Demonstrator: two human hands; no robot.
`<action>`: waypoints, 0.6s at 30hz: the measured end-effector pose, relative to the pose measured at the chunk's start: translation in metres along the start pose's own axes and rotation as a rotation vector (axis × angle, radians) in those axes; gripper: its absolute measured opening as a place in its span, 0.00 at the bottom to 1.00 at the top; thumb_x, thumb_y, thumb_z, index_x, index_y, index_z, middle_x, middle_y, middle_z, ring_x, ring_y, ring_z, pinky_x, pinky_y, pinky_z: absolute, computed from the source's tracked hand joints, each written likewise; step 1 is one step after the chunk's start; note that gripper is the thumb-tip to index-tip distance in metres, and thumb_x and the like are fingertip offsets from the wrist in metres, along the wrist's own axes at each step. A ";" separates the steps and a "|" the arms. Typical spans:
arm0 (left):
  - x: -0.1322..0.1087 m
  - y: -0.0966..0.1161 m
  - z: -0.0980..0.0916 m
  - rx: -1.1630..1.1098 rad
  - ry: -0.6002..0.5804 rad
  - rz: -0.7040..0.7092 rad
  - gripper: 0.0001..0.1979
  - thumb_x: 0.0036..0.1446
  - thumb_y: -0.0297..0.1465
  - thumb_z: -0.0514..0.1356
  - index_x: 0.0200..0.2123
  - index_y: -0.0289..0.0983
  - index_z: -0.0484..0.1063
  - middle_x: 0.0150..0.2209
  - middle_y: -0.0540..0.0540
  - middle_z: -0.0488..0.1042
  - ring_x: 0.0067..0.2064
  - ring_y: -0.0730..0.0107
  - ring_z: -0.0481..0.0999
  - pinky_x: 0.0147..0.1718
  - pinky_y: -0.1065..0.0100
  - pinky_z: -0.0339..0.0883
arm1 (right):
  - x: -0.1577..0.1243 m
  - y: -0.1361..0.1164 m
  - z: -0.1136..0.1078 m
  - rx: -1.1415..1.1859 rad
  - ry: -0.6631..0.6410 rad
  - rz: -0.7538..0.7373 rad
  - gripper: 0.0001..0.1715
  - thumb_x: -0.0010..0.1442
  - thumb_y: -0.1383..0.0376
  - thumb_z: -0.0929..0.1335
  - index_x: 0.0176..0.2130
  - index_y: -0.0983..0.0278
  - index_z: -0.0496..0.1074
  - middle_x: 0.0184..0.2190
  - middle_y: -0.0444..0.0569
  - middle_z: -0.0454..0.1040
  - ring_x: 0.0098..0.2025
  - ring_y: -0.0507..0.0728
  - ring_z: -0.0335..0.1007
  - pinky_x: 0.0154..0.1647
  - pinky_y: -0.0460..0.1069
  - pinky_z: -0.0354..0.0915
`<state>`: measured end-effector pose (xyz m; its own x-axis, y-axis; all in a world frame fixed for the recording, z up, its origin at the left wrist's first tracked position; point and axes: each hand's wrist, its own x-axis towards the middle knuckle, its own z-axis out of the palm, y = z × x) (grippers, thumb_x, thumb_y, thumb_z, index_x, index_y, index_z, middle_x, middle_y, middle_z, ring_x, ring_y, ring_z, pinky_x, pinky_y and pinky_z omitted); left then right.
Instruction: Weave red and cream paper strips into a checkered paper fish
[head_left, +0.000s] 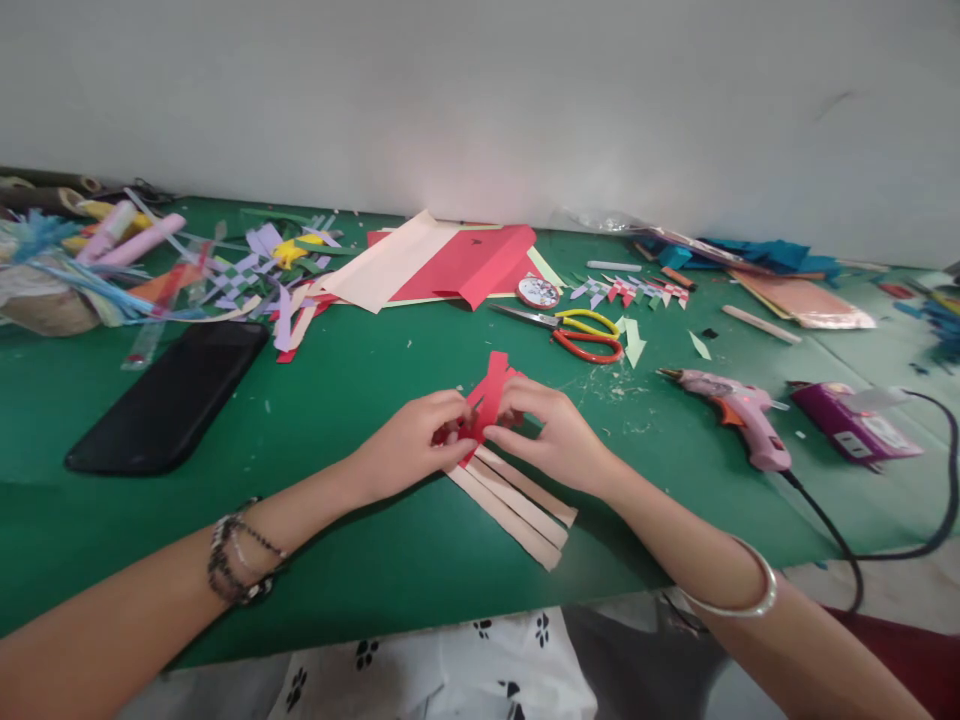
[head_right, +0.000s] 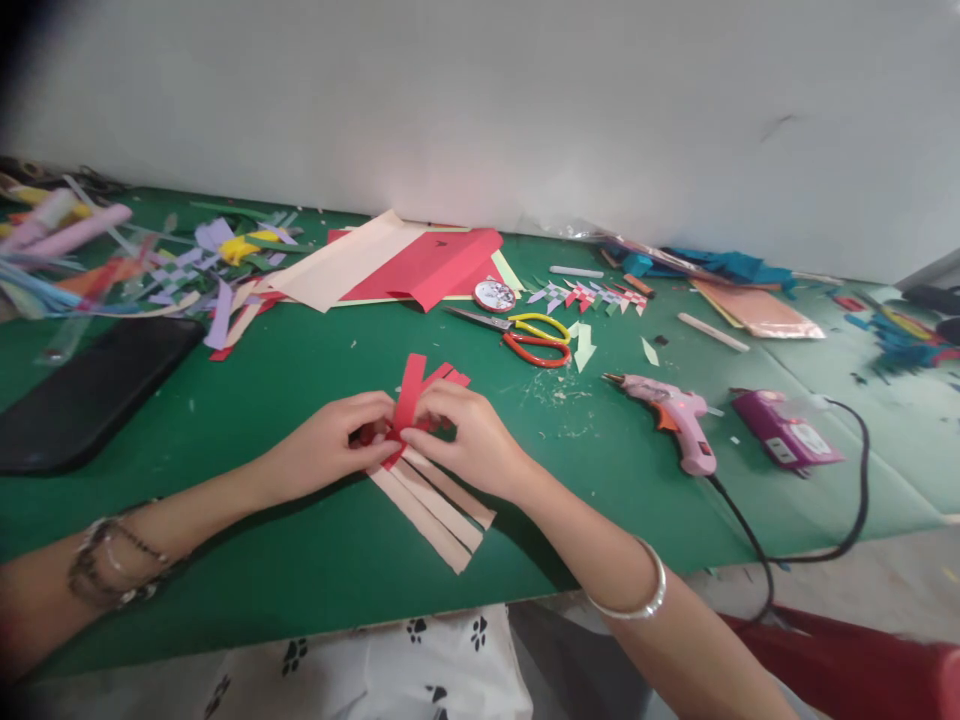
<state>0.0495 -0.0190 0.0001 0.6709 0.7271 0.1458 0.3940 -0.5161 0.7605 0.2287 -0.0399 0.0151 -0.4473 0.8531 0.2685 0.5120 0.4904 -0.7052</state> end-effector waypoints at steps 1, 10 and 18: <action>-0.001 0.000 0.000 0.004 0.001 0.000 0.06 0.51 0.27 0.53 0.24 0.35 0.65 0.25 0.53 0.61 0.26 0.76 0.63 0.26 0.73 0.60 | -0.001 -0.003 0.000 -0.034 -0.017 0.004 0.04 0.53 0.68 0.64 0.27 0.65 0.67 0.25 0.43 0.67 0.29 0.49 0.60 0.30 0.45 0.60; -0.010 -0.010 -0.005 -0.028 -0.094 0.130 0.04 0.52 0.24 0.53 0.28 0.36 0.66 0.32 0.50 0.69 0.35 0.73 0.69 0.35 0.71 0.63 | -0.030 -0.023 0.011 -0.600 -0.150 0.248 0.08 0.48 0.64 0.68 0.30 0.65 0.67 0.34 0.51 0.68 0.37 0.58 0.62 0.35 0.53 0.63; -0.021 -0.017 -0.014 0.082 -0.189 0.203 0.07 0.52 0.23 0.51 0.30 0.37 0.67 0.40 0.47 0.68 0.42 0.71 0.69 0.42 0.71 0.62 | -0.030 -0.023 0.018 -0.424 -0.171 0.299 0.06 0.53 0.73 0.61 0.34 0.66 0.64 0.33 0.49 0.64 0.28 0.50 0.59 0.29 0.47 0.59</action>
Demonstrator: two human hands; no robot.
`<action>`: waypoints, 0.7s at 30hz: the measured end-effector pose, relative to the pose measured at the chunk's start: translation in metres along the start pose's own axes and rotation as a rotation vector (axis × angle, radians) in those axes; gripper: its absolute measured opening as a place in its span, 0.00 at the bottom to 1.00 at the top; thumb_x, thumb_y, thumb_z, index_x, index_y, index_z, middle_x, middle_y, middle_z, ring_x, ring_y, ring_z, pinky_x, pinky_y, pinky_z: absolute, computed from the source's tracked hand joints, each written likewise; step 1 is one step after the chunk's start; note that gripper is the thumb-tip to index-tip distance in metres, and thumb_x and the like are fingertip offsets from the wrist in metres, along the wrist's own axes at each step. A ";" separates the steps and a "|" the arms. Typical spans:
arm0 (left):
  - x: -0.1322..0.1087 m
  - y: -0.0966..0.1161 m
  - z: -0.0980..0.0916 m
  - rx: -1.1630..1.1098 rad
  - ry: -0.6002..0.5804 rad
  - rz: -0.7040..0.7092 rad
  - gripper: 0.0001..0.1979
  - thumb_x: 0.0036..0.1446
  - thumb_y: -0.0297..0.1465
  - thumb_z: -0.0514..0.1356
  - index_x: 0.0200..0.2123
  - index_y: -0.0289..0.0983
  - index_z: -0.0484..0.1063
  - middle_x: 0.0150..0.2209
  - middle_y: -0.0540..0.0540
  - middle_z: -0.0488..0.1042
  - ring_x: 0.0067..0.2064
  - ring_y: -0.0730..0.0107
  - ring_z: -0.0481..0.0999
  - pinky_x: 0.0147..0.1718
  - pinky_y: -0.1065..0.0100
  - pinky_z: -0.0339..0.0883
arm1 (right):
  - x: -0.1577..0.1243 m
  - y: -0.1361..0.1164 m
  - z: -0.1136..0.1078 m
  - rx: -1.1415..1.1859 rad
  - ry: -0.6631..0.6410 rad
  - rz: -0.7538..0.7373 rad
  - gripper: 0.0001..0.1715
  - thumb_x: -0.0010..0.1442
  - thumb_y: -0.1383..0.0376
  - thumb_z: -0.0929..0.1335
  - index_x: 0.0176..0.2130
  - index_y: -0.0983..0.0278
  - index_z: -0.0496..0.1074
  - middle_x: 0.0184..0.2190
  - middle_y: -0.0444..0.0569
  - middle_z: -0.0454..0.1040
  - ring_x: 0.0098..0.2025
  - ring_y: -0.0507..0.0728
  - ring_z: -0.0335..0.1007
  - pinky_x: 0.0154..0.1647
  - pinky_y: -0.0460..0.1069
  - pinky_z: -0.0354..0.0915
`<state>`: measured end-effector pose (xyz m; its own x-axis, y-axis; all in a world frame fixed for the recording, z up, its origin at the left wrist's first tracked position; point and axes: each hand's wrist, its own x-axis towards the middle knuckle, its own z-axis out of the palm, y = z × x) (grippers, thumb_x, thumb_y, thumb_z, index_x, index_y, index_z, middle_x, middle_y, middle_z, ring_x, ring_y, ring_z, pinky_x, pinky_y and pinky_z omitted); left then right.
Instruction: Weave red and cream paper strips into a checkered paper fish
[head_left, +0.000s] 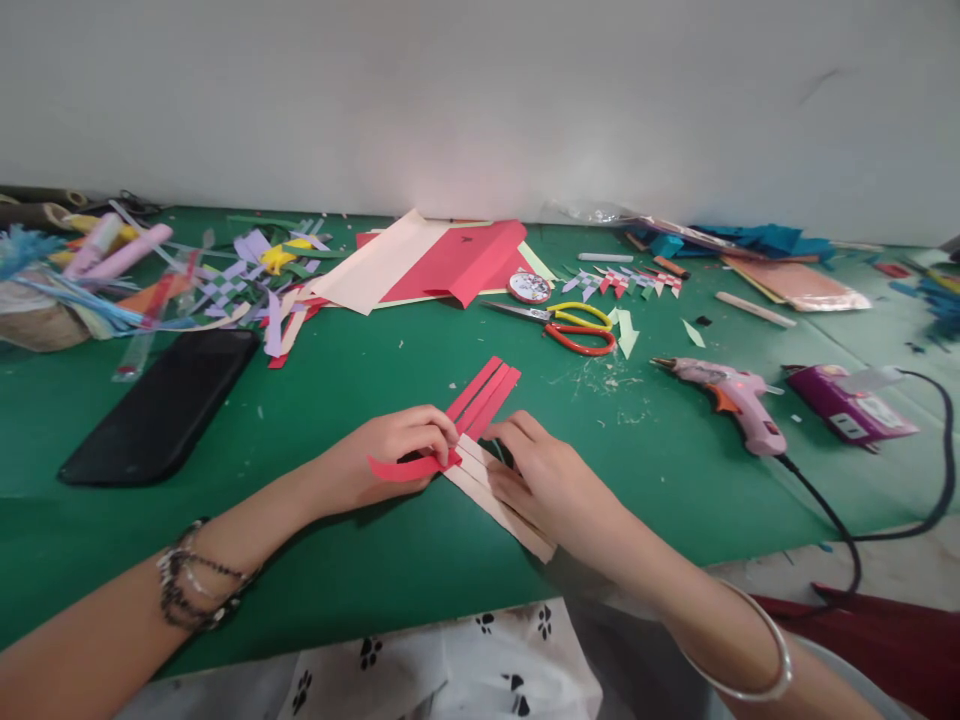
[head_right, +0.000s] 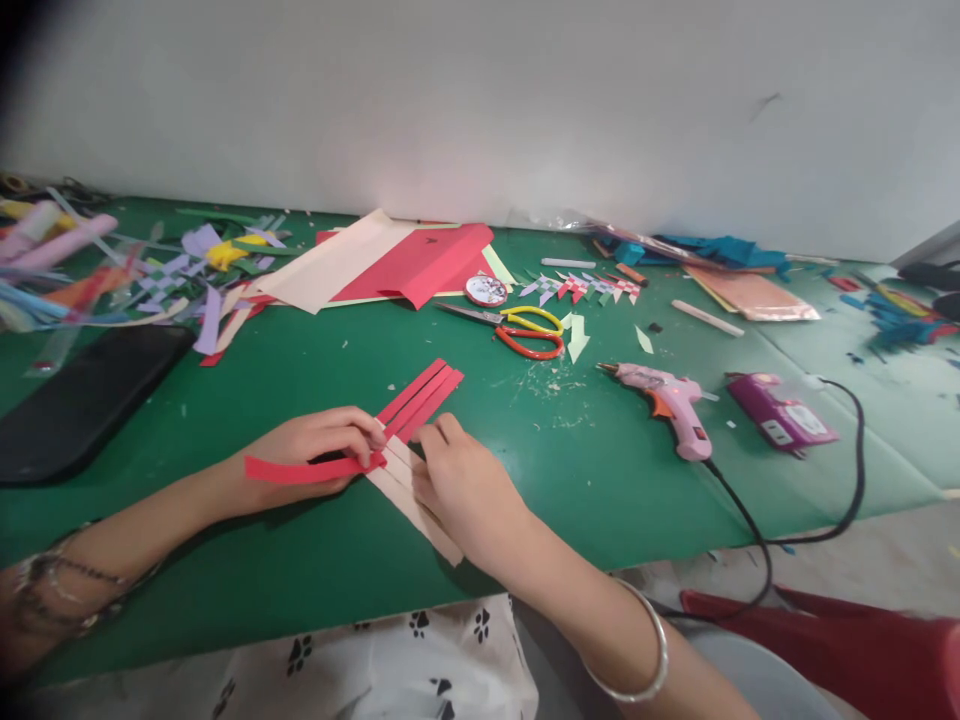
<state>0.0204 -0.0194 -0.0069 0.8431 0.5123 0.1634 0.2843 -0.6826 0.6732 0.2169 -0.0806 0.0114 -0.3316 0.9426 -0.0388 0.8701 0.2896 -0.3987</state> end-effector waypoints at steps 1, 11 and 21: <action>-0.001 0.001 0.000 0.008 -0.007 -0.005 0.07 0.52 0.23 0.51 0.30 0.37 0.67 0.41 0.47 0.68 0.43 0.71 0.69 0.42 0.71 0.62 | 0.000 -0.001 0.000 0.012 -0.005 0.009 0.08 0.52 0.73 0.60 0.35 0.66 0.63 0.33 0.49 0.64 0.26 0.49 0.58 0.27 0.46 0.58; -0.001 0.001 -0.001 0.029 -0.010 0.038 0.06 0.51 0.22 0.51 0.29 0.37 0.65 0.40 0.47 0.67 0.42 0.71 0.69 0.39 0.73 0.62 | 0.014 0.004 -0.017 0.204 -0.099 0.068 0.06 0.53 0.71 0.62 0.34 0.64 0.62 0.23 0.41 0.69 0.24 0.49 0.61 0.23 0.44 0.53; -0.001 0.004 -0.002 0.024 -0.014 0.032 0.05 0.51 0.23 0.52 0.29 0.37 0.65 0.40 0.47 0.67 0.41 0.72 0.70 0.38 0.74 0.62 | 0.030 -0.001 -0.038 -0.064 -0.088 -0.061 0.08 0.54 0.65 0.64 0.24 0.65 0.66 0.23 0.44 0.71 0.24 0.49 0.60 0.23 0.45 0.50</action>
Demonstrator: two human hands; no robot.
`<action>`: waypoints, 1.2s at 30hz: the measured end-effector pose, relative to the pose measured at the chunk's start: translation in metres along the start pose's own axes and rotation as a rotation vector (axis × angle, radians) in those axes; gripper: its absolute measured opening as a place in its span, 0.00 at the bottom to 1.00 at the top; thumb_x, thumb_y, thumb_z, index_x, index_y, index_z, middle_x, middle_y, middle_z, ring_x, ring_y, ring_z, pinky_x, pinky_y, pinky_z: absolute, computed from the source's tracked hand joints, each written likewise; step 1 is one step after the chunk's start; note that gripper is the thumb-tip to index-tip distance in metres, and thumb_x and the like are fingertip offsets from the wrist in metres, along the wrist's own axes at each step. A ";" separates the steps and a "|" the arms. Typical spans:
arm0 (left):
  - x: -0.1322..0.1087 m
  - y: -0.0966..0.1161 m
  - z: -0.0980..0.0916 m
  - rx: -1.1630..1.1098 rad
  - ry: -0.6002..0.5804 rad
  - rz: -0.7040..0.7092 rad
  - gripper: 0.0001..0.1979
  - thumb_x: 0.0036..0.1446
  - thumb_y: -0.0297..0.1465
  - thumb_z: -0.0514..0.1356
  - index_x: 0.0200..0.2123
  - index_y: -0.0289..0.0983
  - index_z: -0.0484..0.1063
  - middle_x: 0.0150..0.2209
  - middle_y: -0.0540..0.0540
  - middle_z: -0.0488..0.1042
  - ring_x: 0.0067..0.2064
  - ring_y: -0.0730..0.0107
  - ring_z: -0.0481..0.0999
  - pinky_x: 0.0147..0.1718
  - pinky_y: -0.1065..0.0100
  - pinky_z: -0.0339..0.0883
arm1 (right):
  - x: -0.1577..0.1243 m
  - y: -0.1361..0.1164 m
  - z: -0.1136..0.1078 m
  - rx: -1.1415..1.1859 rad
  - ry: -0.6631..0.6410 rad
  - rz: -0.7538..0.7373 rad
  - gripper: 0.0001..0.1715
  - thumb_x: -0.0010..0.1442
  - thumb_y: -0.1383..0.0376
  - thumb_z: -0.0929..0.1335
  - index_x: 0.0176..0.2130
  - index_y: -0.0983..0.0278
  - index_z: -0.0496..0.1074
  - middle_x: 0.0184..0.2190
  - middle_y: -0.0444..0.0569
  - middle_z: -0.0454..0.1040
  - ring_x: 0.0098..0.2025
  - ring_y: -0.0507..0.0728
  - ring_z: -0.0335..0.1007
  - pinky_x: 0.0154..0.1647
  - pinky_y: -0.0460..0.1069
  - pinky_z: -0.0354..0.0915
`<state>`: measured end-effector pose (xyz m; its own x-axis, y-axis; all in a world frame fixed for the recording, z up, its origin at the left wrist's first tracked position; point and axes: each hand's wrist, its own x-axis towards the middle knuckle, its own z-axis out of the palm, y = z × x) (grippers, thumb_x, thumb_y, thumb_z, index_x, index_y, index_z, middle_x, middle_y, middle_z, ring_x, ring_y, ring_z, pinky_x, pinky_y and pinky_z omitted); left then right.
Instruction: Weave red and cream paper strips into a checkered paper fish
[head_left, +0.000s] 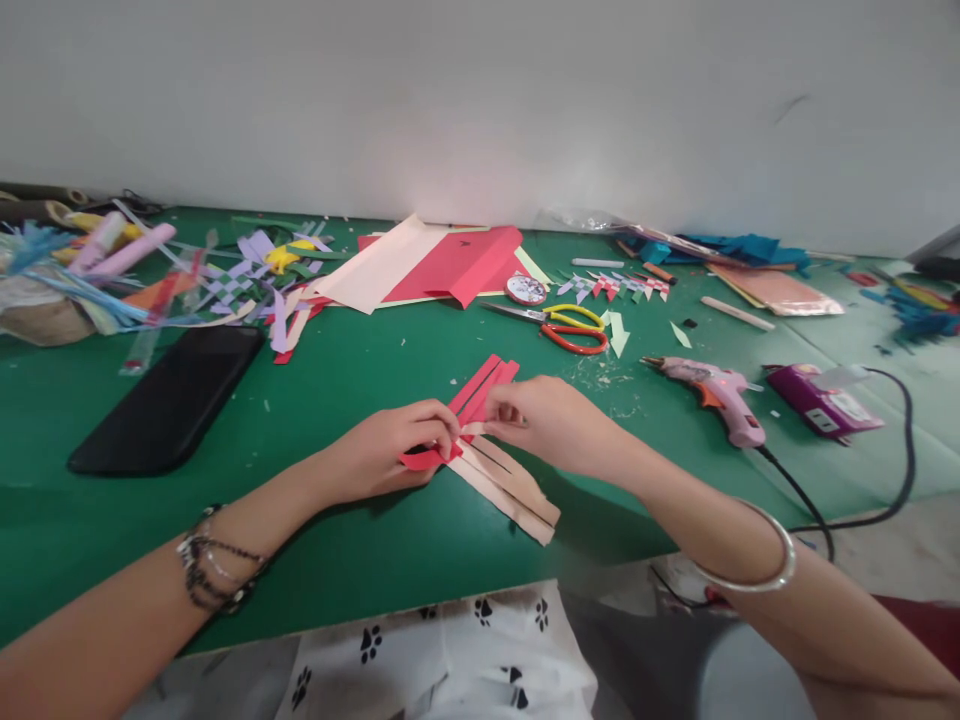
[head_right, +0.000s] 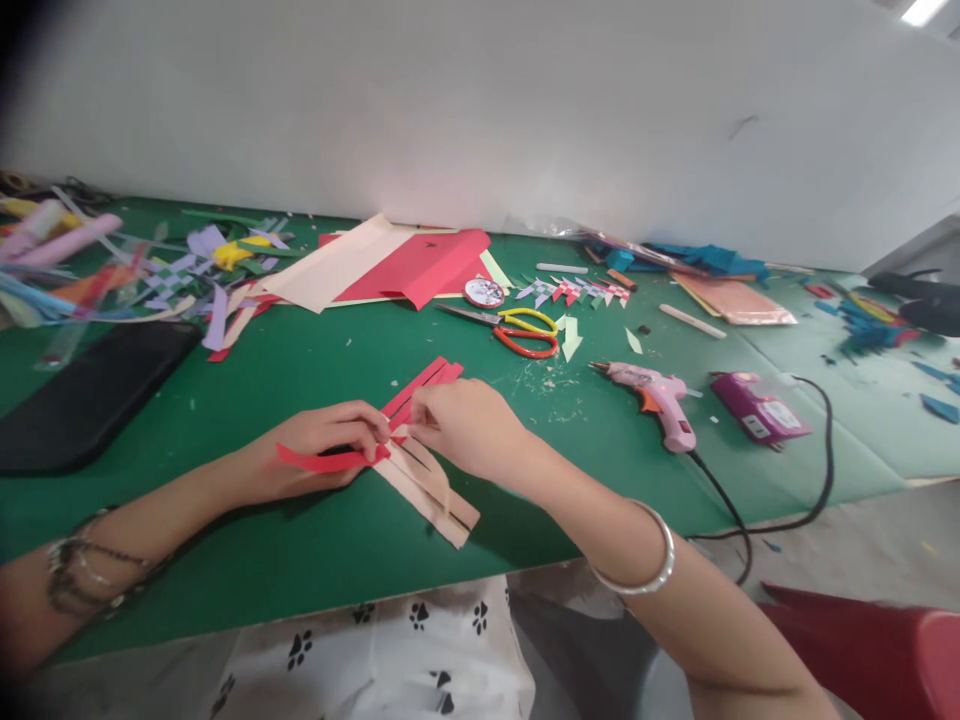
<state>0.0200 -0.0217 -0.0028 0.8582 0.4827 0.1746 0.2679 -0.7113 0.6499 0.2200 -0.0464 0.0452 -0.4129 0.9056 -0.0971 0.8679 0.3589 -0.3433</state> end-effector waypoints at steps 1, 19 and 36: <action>0.000 0.000 0.000 0.003 0.002 -0.004 0.05 0.51 0.23 0.52 0.29 0.37 0.65 0.40 0.47 0.67 0.40 0.72 0.70 0.38 0.74 0.62 | 0.002 -0.001 -0.002 -0.013 0.010 -0.014 0.09 0.54 0.65 0.64 0.23 0.65 0.66 0.22 0.44 0.70 0.24 0.49 0.59 0.23 0.45 0.50; -0.002 -0.011 0.007 0.074 0.064 -0.010 0.10 0.56 0.29 0.50 0.36 0.39 0.71 0.42 0.46 0.69 0.42 0.68 0.71 0.38 0.72 0.64 | 0.023 -0.018 -0.007 0.632 -0.208 -0.133 0.09 0.53 0.74 0.59 0.36 0.65 0.62 0.24 0.40 0.67 0.25 0.47 0.61 0.27 0.44 0.59; 0.003 -0.003 0.006 0.104 0.033 0.023 0.08 0.56 0.27 0.50 0.32 0.37 0.69 0.43 0.45 0.69 0.42 0.70 0.70 0.37 0.72 0.63 | -0.062 0.009 0.014 0.312 -0.036 0.116 0.20 0.56 0.61 0.62 0.49 0.63 0.63 0.40 0.51 0.70 0.35 0.53 0.66 0.33 0.48 0.63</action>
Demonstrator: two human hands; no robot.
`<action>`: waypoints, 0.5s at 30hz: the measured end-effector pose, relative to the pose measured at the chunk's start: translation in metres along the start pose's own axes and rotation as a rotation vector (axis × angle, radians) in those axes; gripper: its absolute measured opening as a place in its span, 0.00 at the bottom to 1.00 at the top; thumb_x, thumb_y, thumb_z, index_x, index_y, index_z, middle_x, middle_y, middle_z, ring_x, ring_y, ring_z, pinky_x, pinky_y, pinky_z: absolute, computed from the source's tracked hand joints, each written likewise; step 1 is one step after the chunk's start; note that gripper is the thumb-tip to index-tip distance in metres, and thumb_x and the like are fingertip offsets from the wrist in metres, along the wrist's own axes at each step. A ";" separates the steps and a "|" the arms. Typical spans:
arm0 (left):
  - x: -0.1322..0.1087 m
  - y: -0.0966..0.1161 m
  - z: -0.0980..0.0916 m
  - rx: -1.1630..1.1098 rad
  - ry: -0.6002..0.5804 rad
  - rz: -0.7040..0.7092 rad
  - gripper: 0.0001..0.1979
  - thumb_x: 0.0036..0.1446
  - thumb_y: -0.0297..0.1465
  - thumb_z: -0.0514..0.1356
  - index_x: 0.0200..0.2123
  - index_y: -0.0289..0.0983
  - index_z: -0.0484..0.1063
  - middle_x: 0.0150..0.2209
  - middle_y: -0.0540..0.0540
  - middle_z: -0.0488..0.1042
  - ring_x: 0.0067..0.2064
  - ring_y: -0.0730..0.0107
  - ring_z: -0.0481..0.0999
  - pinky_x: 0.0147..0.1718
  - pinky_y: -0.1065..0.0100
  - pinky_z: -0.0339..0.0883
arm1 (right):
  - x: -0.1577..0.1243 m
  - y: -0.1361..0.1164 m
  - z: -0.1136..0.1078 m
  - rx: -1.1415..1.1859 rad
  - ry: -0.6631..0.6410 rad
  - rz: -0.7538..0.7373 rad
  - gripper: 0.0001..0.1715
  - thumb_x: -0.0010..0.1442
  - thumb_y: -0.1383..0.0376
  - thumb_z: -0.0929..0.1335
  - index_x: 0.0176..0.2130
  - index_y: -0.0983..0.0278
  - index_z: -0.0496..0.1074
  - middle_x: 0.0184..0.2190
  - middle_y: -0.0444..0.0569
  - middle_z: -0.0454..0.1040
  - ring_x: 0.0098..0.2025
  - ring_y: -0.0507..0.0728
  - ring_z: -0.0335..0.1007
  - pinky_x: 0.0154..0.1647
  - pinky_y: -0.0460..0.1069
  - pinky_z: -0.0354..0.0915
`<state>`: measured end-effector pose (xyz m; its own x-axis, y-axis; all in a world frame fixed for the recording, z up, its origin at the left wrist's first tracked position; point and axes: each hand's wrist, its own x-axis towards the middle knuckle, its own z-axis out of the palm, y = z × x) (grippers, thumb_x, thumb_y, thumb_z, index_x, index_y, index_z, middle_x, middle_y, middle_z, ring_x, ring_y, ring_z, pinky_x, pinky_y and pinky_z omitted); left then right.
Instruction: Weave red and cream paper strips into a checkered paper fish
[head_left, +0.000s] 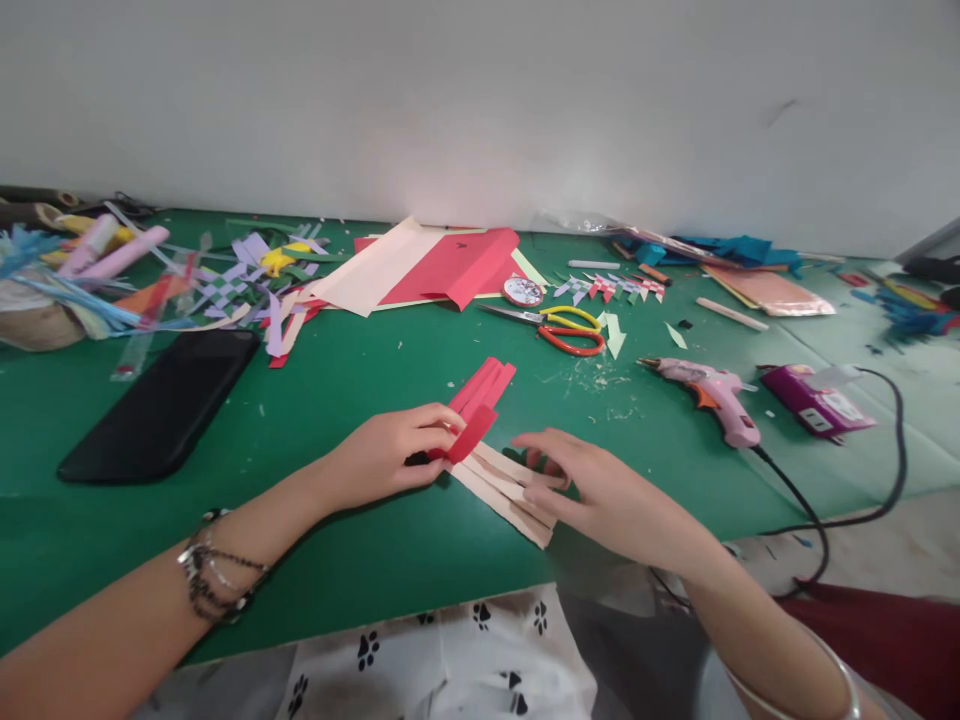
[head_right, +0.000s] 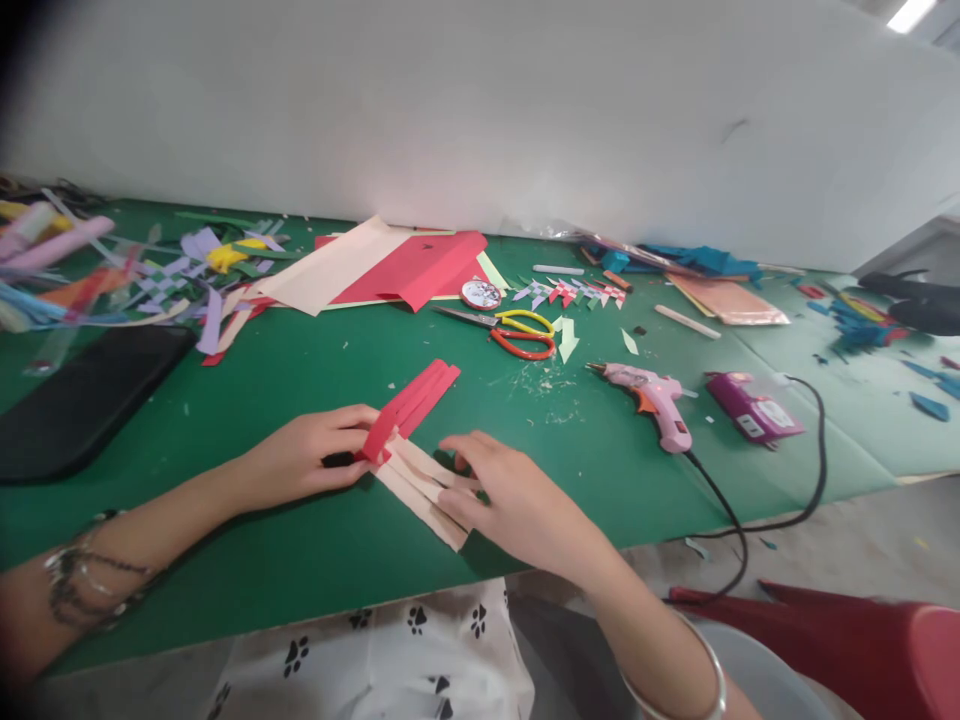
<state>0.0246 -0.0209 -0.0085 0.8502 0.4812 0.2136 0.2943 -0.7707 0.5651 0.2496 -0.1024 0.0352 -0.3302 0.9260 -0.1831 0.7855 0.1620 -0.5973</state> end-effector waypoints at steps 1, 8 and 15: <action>0.000 0.000 0.000 0.017 -0.006 -0.003 0.08 0.56 0.28 0.50 0.32 0.37 0.69 0.43 0.45 0.68 0.42 0.69 0.70 0.37 0.71 0.63 | 0.000 -0.001 0.002 0.027 -0.003 0.018 0.21 0.55 0.61 0.62 0.49 0.63 0.62 0.40 0.50 0.70 0.35 0.53 0.66 0.33 0.48 0.63; 0.001 0.003 0.003 0.039 0.022 -0.047 0.07 0.53 0.28 0.53 0.37 0.38 0.65 0.43 0.47 0.69 0.42 0.69 0.71 0.37 0.71 0.63 | 0.009 -0.009 0.010 0.119 -0.008 -0.135 0.12 0.58 0.66 0.60 0.42 0.61 0.66 0.38 0.47 0.71 0.35 0.51 0.66 0.34 0.45 0.61; 0.006 0.005 0.006 0.079 0.038 -0.028 0.08 0.53 0.31 0.53 0.37 0.36 0.66 0.38 0.46 0.69 0.37 0.69 0.70 0.33 0.71 0.63 | 0.022 -0.021 0.015 -0.147 0.014 -0.419 0.14 0.61 0.68 0.56 0.34 0.65 0.68 0.30 0.48 0.69 0.32 0.51 0.62 0.33 0.46 0.58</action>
<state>0.0334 -0.0245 -0.0089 0.8246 0.5171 0.2296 0.3524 -0.7869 0.5065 0.2176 -0.0910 0.0319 -0.6297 0.7743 0.0627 0.6517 0.5704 -0.4999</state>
